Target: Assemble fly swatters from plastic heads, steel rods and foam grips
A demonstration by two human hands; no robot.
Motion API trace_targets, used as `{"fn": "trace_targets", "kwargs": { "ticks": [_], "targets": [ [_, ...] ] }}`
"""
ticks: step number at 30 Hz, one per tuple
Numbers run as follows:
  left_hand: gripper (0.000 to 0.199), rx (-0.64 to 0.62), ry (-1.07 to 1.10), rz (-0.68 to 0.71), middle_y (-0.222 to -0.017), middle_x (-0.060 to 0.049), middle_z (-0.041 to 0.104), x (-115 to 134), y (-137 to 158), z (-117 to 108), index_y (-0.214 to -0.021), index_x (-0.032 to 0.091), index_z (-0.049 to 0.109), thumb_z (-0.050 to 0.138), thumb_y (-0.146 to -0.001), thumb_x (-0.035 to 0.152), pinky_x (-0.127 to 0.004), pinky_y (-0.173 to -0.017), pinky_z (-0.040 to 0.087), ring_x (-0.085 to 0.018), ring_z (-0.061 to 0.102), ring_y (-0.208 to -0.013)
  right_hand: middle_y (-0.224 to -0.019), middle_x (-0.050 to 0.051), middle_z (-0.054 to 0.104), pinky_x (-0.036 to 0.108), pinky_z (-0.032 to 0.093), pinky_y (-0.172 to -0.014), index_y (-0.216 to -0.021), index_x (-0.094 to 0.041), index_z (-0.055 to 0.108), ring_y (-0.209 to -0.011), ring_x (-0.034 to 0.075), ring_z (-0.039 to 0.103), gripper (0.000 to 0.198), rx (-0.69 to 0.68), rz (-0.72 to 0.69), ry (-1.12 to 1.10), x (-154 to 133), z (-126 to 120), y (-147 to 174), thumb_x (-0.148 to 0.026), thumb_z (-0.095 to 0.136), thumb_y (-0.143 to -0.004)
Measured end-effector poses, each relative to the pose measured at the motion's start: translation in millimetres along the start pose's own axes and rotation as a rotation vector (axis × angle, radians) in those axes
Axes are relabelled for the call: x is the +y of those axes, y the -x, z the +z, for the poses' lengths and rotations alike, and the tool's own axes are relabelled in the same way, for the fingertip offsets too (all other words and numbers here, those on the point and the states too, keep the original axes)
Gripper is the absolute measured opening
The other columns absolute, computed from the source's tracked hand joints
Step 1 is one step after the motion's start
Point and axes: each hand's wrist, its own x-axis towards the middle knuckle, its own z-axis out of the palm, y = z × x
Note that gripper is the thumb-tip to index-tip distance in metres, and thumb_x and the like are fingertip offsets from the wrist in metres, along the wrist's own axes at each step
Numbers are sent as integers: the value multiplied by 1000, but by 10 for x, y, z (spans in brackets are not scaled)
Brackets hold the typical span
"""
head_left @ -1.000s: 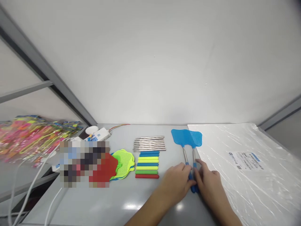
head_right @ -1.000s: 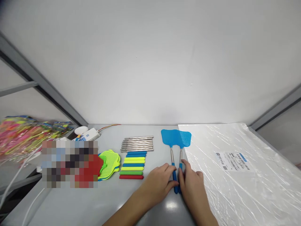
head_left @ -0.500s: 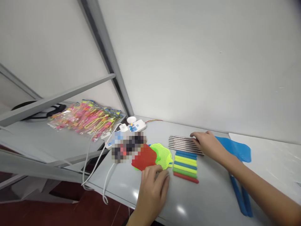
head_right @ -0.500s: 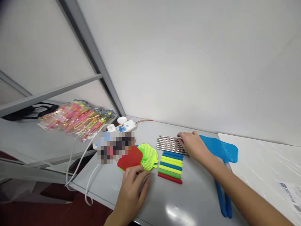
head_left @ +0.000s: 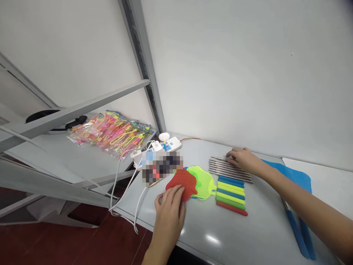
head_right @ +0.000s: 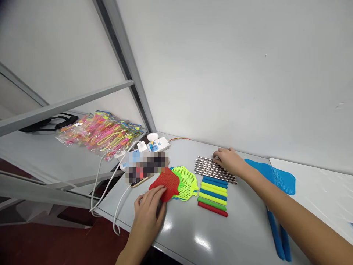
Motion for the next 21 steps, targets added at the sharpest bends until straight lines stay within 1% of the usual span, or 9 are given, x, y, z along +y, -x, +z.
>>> {"fn": "trace_targets", "kwargs": {
  "ticks": [3, 6, 9, 11, 14, 16, 18, 20, 21],
  "targets": [
    [30, 77, 24, 42, -120, -8, 66, 1, -2, -23, -116, 21, 59, 51, -90, 9, -45, -93, 31, -25, 59, -109, -101, 10, 66, 39, 37, -83, -103, -20, 65, -88, 22, 61, 33, 47, -22, 23, -214, -37, 165, -35, 36, -98],
    [28, 259, 75, 116, -112, -8, 70, 28, -15, -92, -111, 21, 62, 54, -89, 6, -45, -94, 32, -24, 61, -106, -97, 9, 65, 38, 37, -82, -102, -21, 66, -88, 22, 59, 32, 73, -31, 40, -372, -48, 284, -32, 35, -99],
    [31, 470, 115, 186, -103, -8, 73, 133, -28, -185, -109, 20, 63, 57, -85, 1, -48, -99, 31, -23, 62, -105, -101, 12, 64, 39, 37, -82, -104, -20, 65, -95, 25, 58, 35, 101, 22, 51, -336, -46, 233, -30, 31, -100],
    [30, 525, 153, 260, -100, -8, 74, 263, -18, -237, -105, 19, 64, 60, -82, 0, -49, -101, 32, -23, 63, -104, -105, 13, 63, 40, 39, -83, -105, -19, 65, -98, 26, 59, 35, 100, 65, 46, -225, -36, 116, -30, 33, -99],
    [22, 486, 243, 386, -98, -6, 75, 504, 49, -252, -89, 18, 63, 60, -80, -2, -47, -103, 32, -22, 64, -106, -102, 11, 64, 39, 44, -82, -99, -19, 68, -95, 24, 61, 29, 42, 79, 22, -63, 3, -70, -33, 42, -97],
    [20, 443, 273, 431, -99, -4, 75, 642, 123, -210, -80, 17, 58, 59, -80, -3, -45, -105, 30, -21, 65, -107, -102, 9, 65, 38, 47, -83, -97, -20, 68, -92, 21, 62, 24, -6, 61, 4, -17, 45, -149, -34, 48, -96],
    [18, 390, 265, 462, -104, -4, 75, 736, 204, -141, -74, 16, 55, 60, -80, -1, -43, -105, 33, -23, 63, -113, -110, 8, 63, 39, 50, -84, -107, -19, 65, -95, 20, 62, 23, -38, 47, -9, -16, 84, -183, -34, 53, -94],
    [19, 328, 233, 486, -110, -6, 73, 788, 278, -67, -70, 16, 51, 59, -80, 2, -43, -104, 36, -26, 59, -119, -120, 8, 60, 42, 52, -85, -119, -18, 59, -100, 20, 61, 31, -45, 51, -13, -38, 97, -188, -35, 57, -93],
    [21, 296, 212, 495, -113, -7, 72, 805, 311, -32, -67, 17, 49, 58, -80, 3, -44, -103, 37, -28, 57, -122, -121, 9, 59, 42, 53, -84, -121, -18, 57, -100, 21, 61, 33, -37, 64, -13, -49, 87, -183, -35, 58, -93]
  ]
}}
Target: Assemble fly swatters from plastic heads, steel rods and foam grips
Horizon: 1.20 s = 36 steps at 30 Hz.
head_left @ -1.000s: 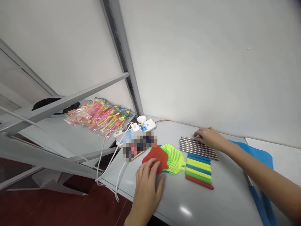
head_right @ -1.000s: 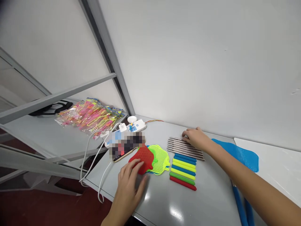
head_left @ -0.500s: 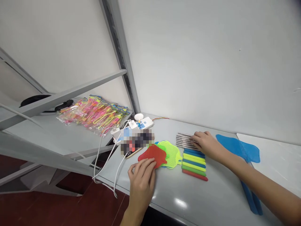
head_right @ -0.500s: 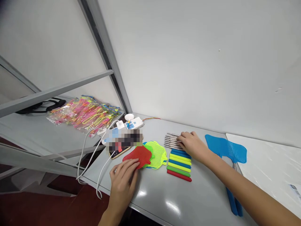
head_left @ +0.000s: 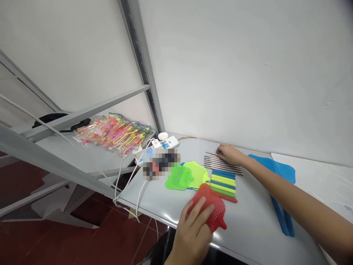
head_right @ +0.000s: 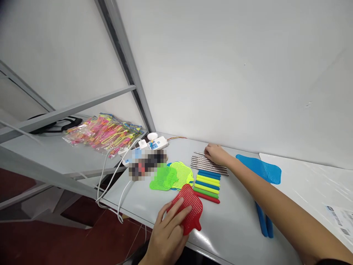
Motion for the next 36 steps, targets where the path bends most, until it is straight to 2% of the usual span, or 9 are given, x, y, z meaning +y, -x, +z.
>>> {"fn": "trace_targets", "kwargs": {
  "ticks": [5, 9, 13, 17, 21, 24, 26, 32, 36],
  "targets": [
    [21, -144, -71, -8, -125, -8, 66, 109, 153, 113, -65, 17, 49, 48, -78, 1, -44, -100, 39, -32, 47, -131, -97, 15, 65, 35, 49, -72, -112, -10, 55, -83, 22, 62, 26, 153, 100, -1, -99, -231, 171, -25, 38, -99],
    [19, -199, -72, -57, -127, -5, 65, 168, 259, 171, -69, 18, 52, 46, -79, 2, -44, -100, 39, -31, 46, -132, -98, 15, 65, 34, 43, -73, -109, -13, 52, -88, 24, 61, 22, 249, 80, 12, -382, -365, 636, -18, 37, -93],
    [17, -294, -38, -116, -129, -4, 64, 173, 274, 164, -80, 20, 57, 47, -80, 6, -44, -100, 40, -27, 52, -126, -81, 4, 69, 28, 38, -58, -100, -21, 56, -68, 20, 63, 14, 121, -68, 0, -780, -170, 1220, -22, 50, -88],
    [22, -455, -3, -165, -131, -6, 62, 155, 194, 78, -97, 20, 59, 48, -82, 8, -46, -99, 42, -27, 52, -126, -85, 5, 72, 28, 35, -53, -96, -21, 58, -65, 20, 66, 11, 61, -96, 25, -1009, 146, 1519, -26, 48, -92],
    [15, -516, 44, -203, -133, -7, 60, 118, 154, -7, -101, 20, 58, 53, -88, 14, -47, -100, 43, -27, 52, -126, -90, 8, 73, 28, 34, -51, -94, -20, 57, -64, 21, 67, 12, 59, -23, 53, -1038, 261, 1571, -19, 44, -93],
    [11, -554, 89, -232, -134, -7, 59, 96, 137, -6, -97, 20, 58, 59, -87, 17, -48, -101, 42, -28, 51, -128, -89, 7, 73, 27, 36, -51, -94, -21, 55, -64, 22, 69, 7, 58, 30, 51, -1006, 170, 1666, -20, 54, -87],
    [13, -574, 118, -235, -135, -7, 59, 110, 99, 56, -96, 20, 59, 65, -85, 20, -49, -101, 42, -29, 50, -129, -87, 6, 73, 28, 39, -52, -98, -22, 53, -66, 23, 69, 16, 74, 95, 20, -970, 56, 1796, -22, 58, -83],
    [32, -554, 133, -212, -135, -11, 58, 313, -97, 453, -101, 18, 61, 77, -76, 30, -55, -100, 42, -36, 48, -129, -67, -2, 63, 29, 43, -52, -92, -26, 49, -56, 19, 61, 17, 240, 425, -336, -911, -264, 2298, -25, 58, -77],
    [20, -468, 100, -219, -134, -15, 57, 381, -170, 580, -104, 17, 60, 65, -85, 21, -57, -99, 43, -36, 49, -127, -68, -3, 62, 30, 46, -58, -89, -27, 49, -60, 19, 59, 16, 350, 480, -561, -976, -349, 2503, -23, 58, -75]
  ]
}}
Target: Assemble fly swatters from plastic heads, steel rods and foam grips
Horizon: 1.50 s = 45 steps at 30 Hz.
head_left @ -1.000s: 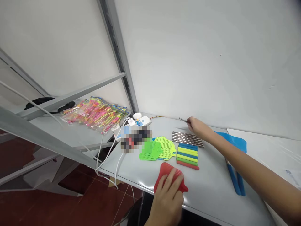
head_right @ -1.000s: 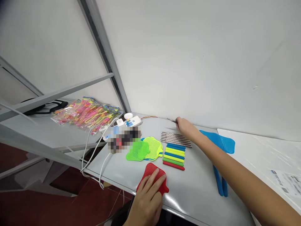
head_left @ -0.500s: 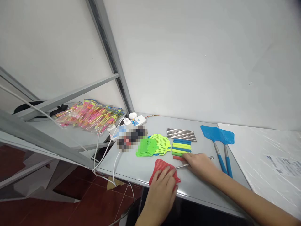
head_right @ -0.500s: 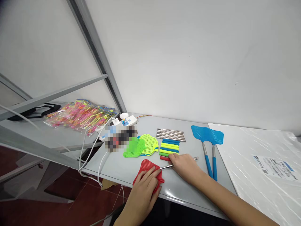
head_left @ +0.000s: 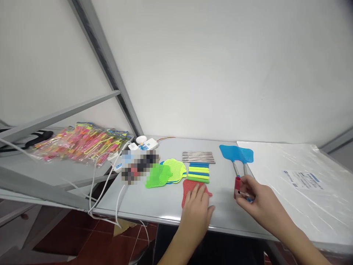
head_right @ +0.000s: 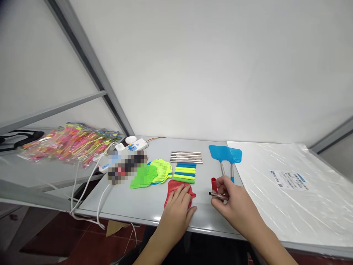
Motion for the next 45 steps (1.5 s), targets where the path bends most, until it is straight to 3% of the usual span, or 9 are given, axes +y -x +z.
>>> {"fn": "trace_targets", "kwargs": {
  "ticks": [3, 11, 15, 19, 22, 34, 37, 41, 45],
  "targets": [
    [10, 50, 102, -27, -133, -14, 56, 27, -23, -68, -99, 18, 60, 54, -92, 20, -58, -101, 40, -34, 44, -131, -73, -1, 64, 30, 46, -62, -86, -26, 51, -64, 18, 59, 8, -12, 20, -183, -55, -10, 54, -23, 56, -80],
    [29, -22, 781, -209, -120, -10, 61, 462, -44, -295, -125, 23, 47, 41, -99, 34, -38, -91, 48, -22, 60, -108, -71, -3, 53, 25, 39, -58, -86, -23, 54, -62, 13, 47, 7, -117, -11, -591, -301, 238, 131, -29, 58, -86],
    [25, -25, 775, -216, -103, -7, 64, 526, 77, -318, -115, 22, 50, 32, -102, 35, -34, -79, 47, -20, 61, -90, -61, -6, 40, 23, 30, -51, -86, -21, 59, -55, 10, 36, 16, -127, 41, -755, -334, 224, 239, -35, 64, -85],
    [24, -87, 665, -195, -83, -2, 61, 480, 284, -359, -108, 23, 51, 31, -102, 35, -30, -70, 42, -18, 57, -74, -49, -11, 15, 23, 16, -40, -78, -21, 57, -40, 6, 11, 30, 85, 76, -1272, -443, -34, 277, -46, 50, -94],
    [24, -103, 611, -143, -81, 0, 59, 505, 440, -378, -112, 24, 50, 32, -101, 34, -29, -68, 39, -18, 56, -72, -49, -10, 15, 22, 18, -38, -72, -22, 52, -39, 7, 8, 32, 217, 14, -1507, -615, -172, 308, -44, 46, -96],
    [23, -136, 501, -23, -72, 0, 53, 613, 867, -379, -96, 23, 48, 29, -101, 34, -27, -59, 32, -18, 51, -64, -49, -11, 17, 21, 18, -41, -73, -22, 51, -39, 6, 10, 36, 114, -103, -1520, -771, 89, 685, -50, 45, -96],
    [22, -124, 507, -14, -70, 1, 52, 644, 864, -419, -97, 23, 47, 29, -101, 34, -27, -58, 31, -17, 50, -62, -53, -8, 30, 22, 28, -47, -77, -21, 58, -44, 7, 29, 33, -99, -135, -1386, -762, 225, 735, -46, 46, -96],
    [21, -100, 533, -12, -66, 2, 48, 641, 869, -455, -97, 22, 45, 27, -101, 33, -28, -56, 28, -17, 46, -56, -87, 3, 60, 28, 43, -75, -98, -20, 66, -85, 15, 55, 24, -348, -163, -1150, -755, 327, 737, -41, 58, -91],
    [24, -127, 558, -25, -64, 4, 41, 593, 882, -481, -96, 22, 47, 27, -101, 34, -28, -57, 27, -15, 42, -55, -63, -5, 48, 31, 46, -78, -92, -20, 65, -61, 10, 48, 19, -213, -143, -1431, -821, 263, 644, -38, 62, -88]
  ]
}}
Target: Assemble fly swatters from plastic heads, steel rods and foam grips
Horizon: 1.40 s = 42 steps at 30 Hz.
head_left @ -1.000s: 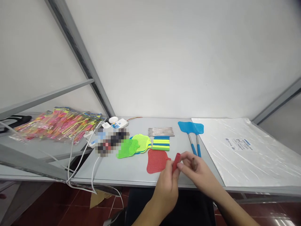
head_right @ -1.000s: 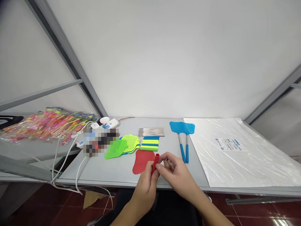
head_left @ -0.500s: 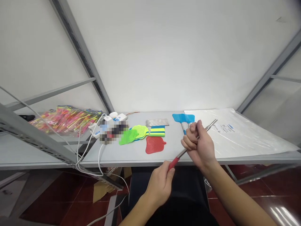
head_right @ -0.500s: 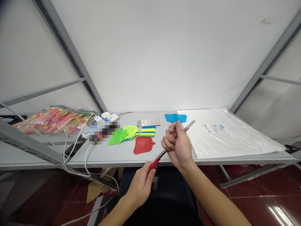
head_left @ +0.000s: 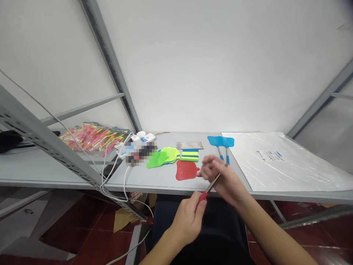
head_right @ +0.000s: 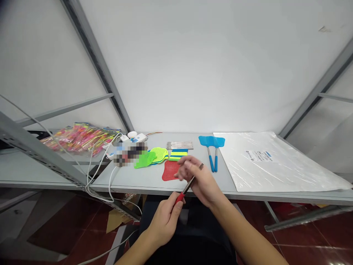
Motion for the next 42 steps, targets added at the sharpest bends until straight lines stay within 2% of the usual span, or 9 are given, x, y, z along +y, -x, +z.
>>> {"fn": "trace_targets", "kwargs": {
  "ticks": [3, 5, 13, 24, 27, 29, 32, 37, 42],
  "targets": [
    [25, -11, 21, -44, -63, 5, 39, -22, -3, -44, -94, 22, 47, 27, -102, 35, -27, -57, 26, -15, 39, -55, -46, -11, 19, 21, 37, -48, -72, -20, 55, -41, 6, 17, 30, 124, 23, -170, -16, 60, -99, -40, 51, -95],
    [25, -22, 16, -75, -64, 5, 40, -35, -8, -82, -92, 22, 46, 27, -102, 35, -27, -58, 26, -14, 40, -56, -44, -12, 15, 19, 25, -39, -68, -21, 48, -39, 6, 10, 35, 175, 55, -195, 32, 102, -156, -43, 49, -95],
    [25, -15, 20, -203, -69, 3, 45, -61, -42, -304, -95, 22, 46, 26, -102, 35, -28, -58, 24, -15, 39, -60, -43, -13, 15, 18, 23, -37, -70, -22, 44, -39, 6, 7, 35, 162, 123, -234, 301, 199, -385, -45, 47, -96],
    [32, -59, 489, -451, -62, 4, 44, -326, -222, -487, -110, 18, 55, 38, -99, 43, -24, -48, 25, -11, 37, -51, -46, -12, 20, 19, 32, -42, -72, -22, 43, -40, 7, 18, 35, 239, 317, -209, 919, 108, -679, -50, 49, -93],
    [35, 38, 802, -580, -59, 8, 33, -455, -154, -524, -105, 20, 53, 42, -95, 52, -21, -41, 20, -8, 25, -44, -63, -5, 48, 23, 43, -50, -100, -25, 52, -50, 10, 42, 24, 169, 262, 92, 1082, 111, -721, -47, 48, -94],
    [36, 163, 911, -621, -59, 9, 29, -545, -96, -572, -100, 21, 51, 44, -93, 56, -19, -40, 19, -6, 20, -44, -102, 5, 61, 32, 51, -68, -127, -30, 46, -80, 17, 60, 37, 90, 164, 496, 1163, 41, -693, -45, 49, -93],
    [40, 300, 907, -660, -59, 10, 30, -671, -26, -674, -107, 23, 49, 46, -91, 60, -18, -40, 19, -5, 18, -43, -144, 12, 43, 53, 34, -105, -141, -31, 39, -130, 32, 41, 59, -30, -42, 1226, 1289, -174, -539, -43, 59, -87],
    [45, 414, 848, -728, -59, 9, 32, -817, 14, -769, -112, 22, 50, 49, -89, 61, -17, -40, 17, -4, 19, -42, -149, 20, 39, 63, 12, -110, -143, -17, 41, -134, 39, 38, 66, -78, -293, 1945, 1445, -537, -174, -45, 57, -86],
    [43, 340, 798, -687, -59, 9, 31, -858, -108, -738, -107, 20, 53, 47, -91, 60, -19, -40, 18, -5, 22, -42, -131, 10, 61, 54, 9, -116, -124, -23, 60, -115, 28, 60, 36, -207, -500, 2008, 1309, -722, -38, -26, 55, -89]
  ]
}}
